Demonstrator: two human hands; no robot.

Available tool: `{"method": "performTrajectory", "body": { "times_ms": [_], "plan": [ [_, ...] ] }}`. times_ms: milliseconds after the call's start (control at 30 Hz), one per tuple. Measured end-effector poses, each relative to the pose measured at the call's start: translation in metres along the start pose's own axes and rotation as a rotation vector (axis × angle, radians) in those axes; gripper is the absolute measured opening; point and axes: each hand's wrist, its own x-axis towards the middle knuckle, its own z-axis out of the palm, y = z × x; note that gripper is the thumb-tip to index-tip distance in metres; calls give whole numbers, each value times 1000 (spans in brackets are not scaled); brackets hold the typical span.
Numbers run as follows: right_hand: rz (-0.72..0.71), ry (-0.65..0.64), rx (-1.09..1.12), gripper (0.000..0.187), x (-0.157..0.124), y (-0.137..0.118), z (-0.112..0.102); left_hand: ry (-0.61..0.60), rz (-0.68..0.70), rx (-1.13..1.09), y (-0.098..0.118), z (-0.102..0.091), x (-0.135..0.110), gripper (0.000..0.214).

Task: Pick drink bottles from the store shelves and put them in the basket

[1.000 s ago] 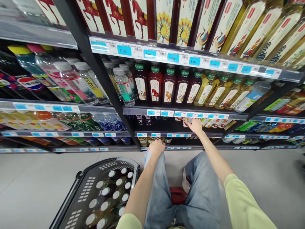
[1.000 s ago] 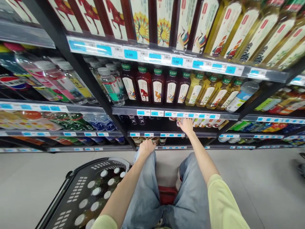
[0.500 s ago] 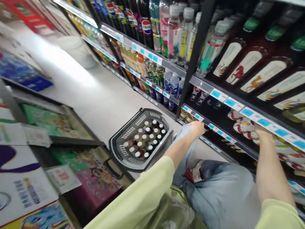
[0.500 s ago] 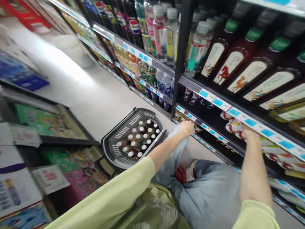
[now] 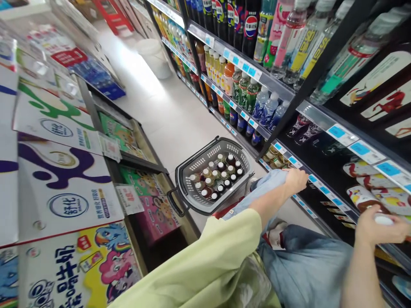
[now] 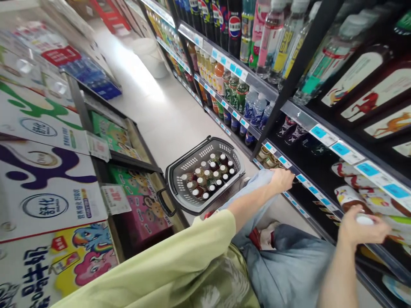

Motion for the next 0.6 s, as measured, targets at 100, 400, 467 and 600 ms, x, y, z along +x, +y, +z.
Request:
{"method": "performTrajectory", "body": {
  "times_ms": [100, 400, 467, 600],
  "plan": [
    [57, 109, 44, 23, -15, -14, -5, 37, 83, -3, 12, 10, -9, 27],
    [233, 386, 242, 22, -48, -31, -15, 74, 244, -46, 23, 23, -21, 40],
    [267, 384, 335, 24, -60, -30, -18, 87, 244, -15, 20, 15, -23, 50],
    [315, 195, 433, 38, -77, -36, -26, 141, 280, 97, 13, 1, -27, 81]
  ]
}}
